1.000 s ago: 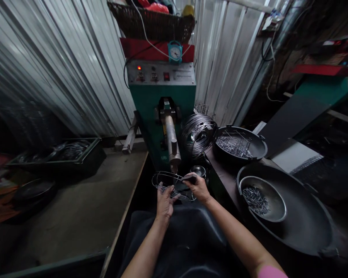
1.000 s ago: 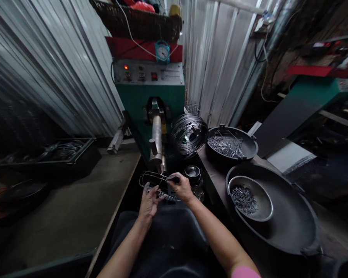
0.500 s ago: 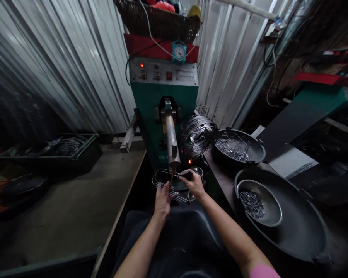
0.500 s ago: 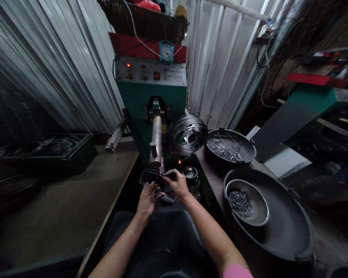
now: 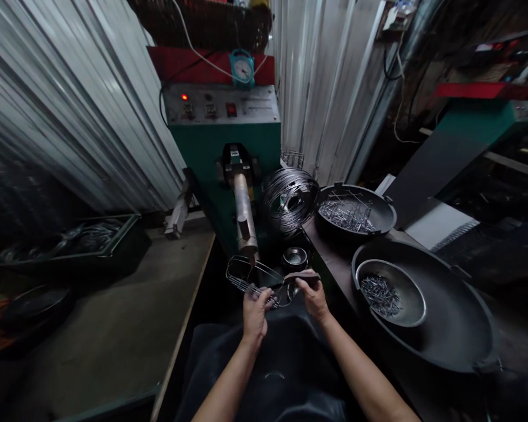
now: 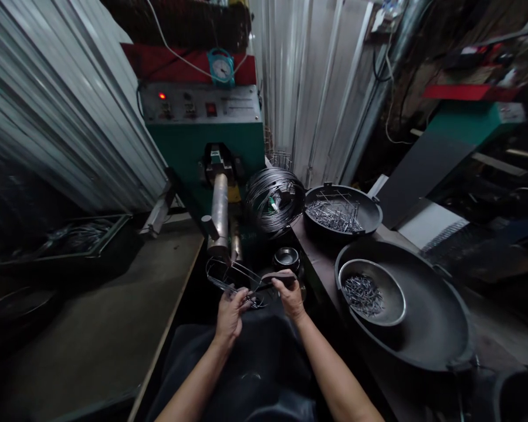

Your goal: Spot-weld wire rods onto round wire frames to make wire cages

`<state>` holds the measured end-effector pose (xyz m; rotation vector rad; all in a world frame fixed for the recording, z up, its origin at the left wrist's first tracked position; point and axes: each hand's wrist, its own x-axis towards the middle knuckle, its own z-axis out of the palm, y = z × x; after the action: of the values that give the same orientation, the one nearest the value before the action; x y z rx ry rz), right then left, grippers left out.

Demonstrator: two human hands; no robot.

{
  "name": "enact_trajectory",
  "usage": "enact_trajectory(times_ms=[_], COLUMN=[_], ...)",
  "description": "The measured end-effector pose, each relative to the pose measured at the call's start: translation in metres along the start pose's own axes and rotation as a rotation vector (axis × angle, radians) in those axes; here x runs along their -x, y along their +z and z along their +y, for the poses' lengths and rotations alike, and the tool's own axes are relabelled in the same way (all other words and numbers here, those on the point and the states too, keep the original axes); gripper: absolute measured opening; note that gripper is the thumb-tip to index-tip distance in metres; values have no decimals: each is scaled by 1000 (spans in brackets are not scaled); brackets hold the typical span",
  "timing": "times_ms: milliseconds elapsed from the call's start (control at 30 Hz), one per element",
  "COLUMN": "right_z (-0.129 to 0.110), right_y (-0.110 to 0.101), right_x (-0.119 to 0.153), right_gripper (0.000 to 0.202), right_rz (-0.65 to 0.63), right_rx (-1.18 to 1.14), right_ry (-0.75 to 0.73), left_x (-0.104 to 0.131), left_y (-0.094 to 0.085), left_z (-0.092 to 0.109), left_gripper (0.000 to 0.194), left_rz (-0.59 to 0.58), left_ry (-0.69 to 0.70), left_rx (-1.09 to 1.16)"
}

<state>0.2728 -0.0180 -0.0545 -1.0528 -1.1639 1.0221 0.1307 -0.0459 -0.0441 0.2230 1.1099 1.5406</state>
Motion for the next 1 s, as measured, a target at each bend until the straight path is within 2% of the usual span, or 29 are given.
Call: enact_trajectory(times_ms=[167,233,400,467,667,833,1000], right_z=[-20,-25,-34,-36,-40,-44,-42], right_y=[7,16,39,46,61,60,57], right_x=[3,0,-13,-19,-36,-43,-44], right_gripper=[22,18,17,17,20,19,19], right_rz=[-213,-204,-230,-225,-203,-226,-285], right_rx=[136,160,131,132,239,383,407], right_ry=[-154,-179,7,15,-56,-157,-212], left_x=[-5,-6,-11,-15,-30,-33,-27], left_y=[-8,-11,-13,-13,-9,-8,-6], left_z=[9,11,18,23,36,37,36], left_gripper=[23,17,14,13,10,6,3], left_rz=[-22,-36,-40,-38,-25,-21,15], left_ry=[-112,-128,-112,-119,-159,-192,-163], left_rx=[110,133,161,179,190,212,254])
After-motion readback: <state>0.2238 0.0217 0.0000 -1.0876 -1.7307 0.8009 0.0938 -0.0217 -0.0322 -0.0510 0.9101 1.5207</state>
